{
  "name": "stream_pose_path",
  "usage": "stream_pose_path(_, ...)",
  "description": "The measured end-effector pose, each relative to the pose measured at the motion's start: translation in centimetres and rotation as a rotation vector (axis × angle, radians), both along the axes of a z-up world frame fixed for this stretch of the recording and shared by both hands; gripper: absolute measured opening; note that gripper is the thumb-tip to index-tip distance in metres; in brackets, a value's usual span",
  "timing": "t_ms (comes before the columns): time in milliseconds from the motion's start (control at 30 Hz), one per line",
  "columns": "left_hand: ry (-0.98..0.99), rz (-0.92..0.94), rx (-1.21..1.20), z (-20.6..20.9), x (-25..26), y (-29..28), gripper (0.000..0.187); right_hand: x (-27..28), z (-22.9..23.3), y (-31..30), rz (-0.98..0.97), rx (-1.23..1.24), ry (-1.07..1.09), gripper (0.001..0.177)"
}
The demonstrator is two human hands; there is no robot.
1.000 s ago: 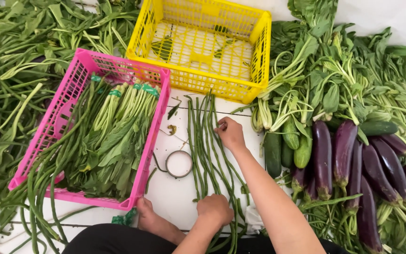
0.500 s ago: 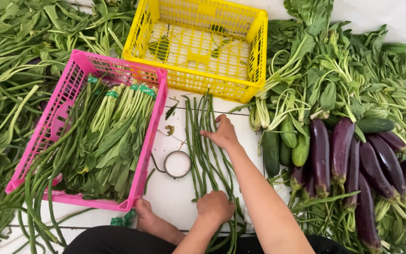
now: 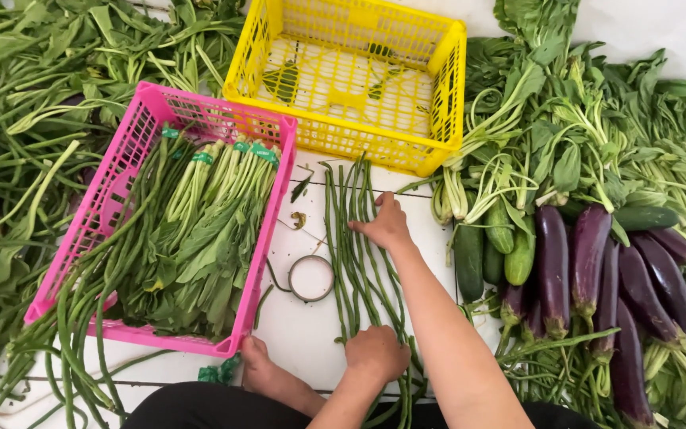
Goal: The person gathers long green beans, secures them into a bunch using a piece of tape, and then uses a pair of scissors to trim the ends of the beans before placing the bunch into a basket.
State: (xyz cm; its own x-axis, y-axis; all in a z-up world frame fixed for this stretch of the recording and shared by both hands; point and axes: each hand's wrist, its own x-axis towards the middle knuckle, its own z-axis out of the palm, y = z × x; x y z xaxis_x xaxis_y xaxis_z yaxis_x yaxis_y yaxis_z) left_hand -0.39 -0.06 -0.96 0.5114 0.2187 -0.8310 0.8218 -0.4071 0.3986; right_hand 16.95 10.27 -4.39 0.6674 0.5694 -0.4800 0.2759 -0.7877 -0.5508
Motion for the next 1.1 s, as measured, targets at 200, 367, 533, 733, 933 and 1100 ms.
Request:
stream_pose_path(200, -0.005, -0.009, 0.006, -0.1, -0.1, -0.1, 0.036, 0.1, 0.0, 0.4, 0.013, -0.043, -0.002, 0.079)
stream_pose_path(367, -0.003, -0.003, 0.003, -0.3, -0.1, -0.2, 0.036, -0.1, 0.6, 0.6, 0.016, -0.090, 0.017, 0.080)
stream_pose_path(533, -0.016, 0.003, 0.006, -0.2, -0.2, -0.1, 0.035, -0.9, 1.7, 0.8, 0.009, -0.118, 0.007, 0.076)
stream_pose_path(733, -0.019, 0.013, 0.004, 0.4, -0.1, 0.3, 0.037, -0.4, 0.9, -0.3, 0.031, -0.054, 0.013, 0.068)
stream_pose_path(933, -0.155, 0.049, 0.047, -0.8, -0.3, 1.4, 0.045, 0.6, 0.8, -4.4, 0.015, 0.114, 0.119, 0.062)
stream_pose_path(1100, -0.278, 0.058, 0.078, -0.9, -0.3, 1.7, 0.044, 3.0, 0.9, -10.9, 0.122, 0.153, -0.022, 0.059)
